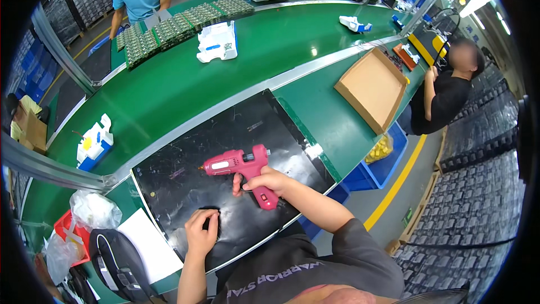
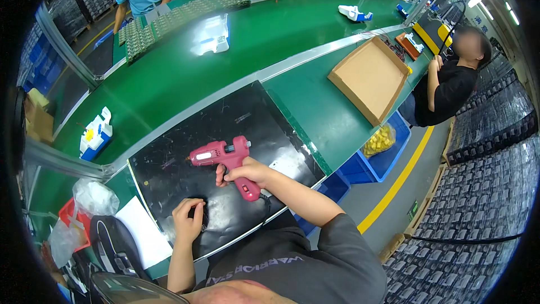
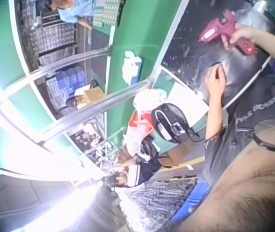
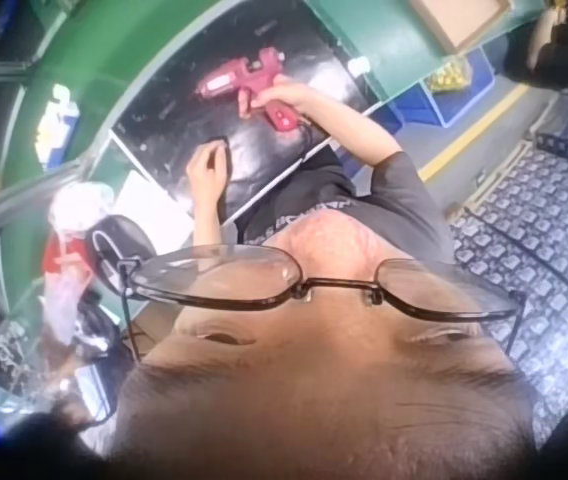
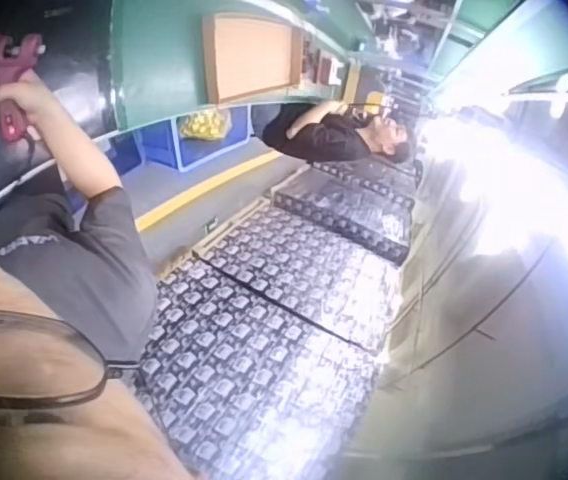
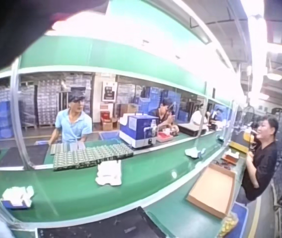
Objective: The person applies hot glue into plastic casings using a glue gun and places the casings onto the conveyor belt.
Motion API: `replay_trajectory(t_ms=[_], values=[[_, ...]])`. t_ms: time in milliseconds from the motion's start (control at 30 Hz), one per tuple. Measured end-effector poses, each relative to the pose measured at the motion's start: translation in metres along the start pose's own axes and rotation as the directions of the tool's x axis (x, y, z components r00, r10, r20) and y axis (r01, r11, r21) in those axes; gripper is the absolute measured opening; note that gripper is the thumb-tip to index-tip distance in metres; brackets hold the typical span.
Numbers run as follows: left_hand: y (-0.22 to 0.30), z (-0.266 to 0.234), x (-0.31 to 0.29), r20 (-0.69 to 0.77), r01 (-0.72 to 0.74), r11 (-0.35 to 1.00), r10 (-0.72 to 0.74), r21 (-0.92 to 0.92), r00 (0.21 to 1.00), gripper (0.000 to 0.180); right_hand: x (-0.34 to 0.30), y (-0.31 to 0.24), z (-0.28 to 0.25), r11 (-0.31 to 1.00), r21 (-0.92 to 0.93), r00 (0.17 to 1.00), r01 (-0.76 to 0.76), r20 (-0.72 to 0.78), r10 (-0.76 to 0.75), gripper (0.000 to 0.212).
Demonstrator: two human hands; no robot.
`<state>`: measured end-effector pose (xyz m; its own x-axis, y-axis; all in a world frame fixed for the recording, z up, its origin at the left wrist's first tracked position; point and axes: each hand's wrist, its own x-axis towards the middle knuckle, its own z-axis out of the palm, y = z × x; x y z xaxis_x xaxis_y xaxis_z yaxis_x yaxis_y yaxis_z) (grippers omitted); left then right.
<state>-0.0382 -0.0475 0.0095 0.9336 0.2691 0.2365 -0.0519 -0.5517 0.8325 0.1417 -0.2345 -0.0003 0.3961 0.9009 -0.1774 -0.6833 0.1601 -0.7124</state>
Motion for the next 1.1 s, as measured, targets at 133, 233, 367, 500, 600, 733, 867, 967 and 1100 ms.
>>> replay_trajectory(t_ms=[133, 233, 367, 500, 600, 733, 867, 967, 1100], values=[[0.000, 0.001, 0.000, -0.015, -0.011, 1.000, 0.011, 0.001, 1.000, 0.004, 0.000, -0.001, 0.001, 1.000, -0.013, 1.000, 0.012, 0.002, -0.012, 0.024], [0.000, 0.001, -0.001, -0.022, 0.015, 1.000, -0.016, -0.013, 1.000, 0.004, 0.002, -0.001, 0.001, 1.000, -0.011, 1.000, 0.011, 0.009, -0.010, 0.024], [-0.001, 0.002, 0.002, -0.013, 0.016, 1.000, -0.016, -0.026, 1.000, 0.003, 0.000, -0.001, 0.000, 1.000, -0.006, 1.000, -0.003, -0.022, 0.003, 0.024], [0.001, 0.004, 0.004, 0.013, 0.026, 0.999, -0.026, -0.030, 1.000, 0.004, -0.004, -0.001, -0.002, 1.000, 0.003, 1.000, 0.008, -0.025, -0.008, 0.023], [0.001, -0.001, -0.004, -0.013, 0.038, 0.999, -0.038, 0.008, 0.999, 0.004, 0.004, 0.005, 0.000, 1.000, 0.011, 1.000, 0.015, -0.015, -0.015, 0.023], [-0.002, 0.002, -0.003, 0.022, -0.038, 0.999, 0.038, 0.022, 0.999, 0.005, 0.001, 0.006, -0.001, 0.999, 0.007, 0.998, 0.037, -0.042, -0.037, 0.024], [0.002, 0.004, -0.001, 0.019, -0.013, 1.000, 0.013, 0.009, 1.000, 0.006, -0.001, 0.007, -0.001, 1.000, 0.001, 0.998, 0.031, -0.052, -0.031, 0.025], [0.004, 0.003, -0.002, 0.005, -0.001, 1.000, 0.001, 0.020, 1.000, 0.006, 0.003, 0.008, -0.001, 1.000, -0.011, 1.000, 0.017, -0.022, -0.018, 0.024], [-0.001, 0.004, -0.001, 0.008, 0.016, 1.000, -0.016, 0.026, 1.000, 0.006, 0.002, 0.006, -0.004, 1.000, -0.008, 1.000, 0.023, -0.021, -0.023, 0.022]])
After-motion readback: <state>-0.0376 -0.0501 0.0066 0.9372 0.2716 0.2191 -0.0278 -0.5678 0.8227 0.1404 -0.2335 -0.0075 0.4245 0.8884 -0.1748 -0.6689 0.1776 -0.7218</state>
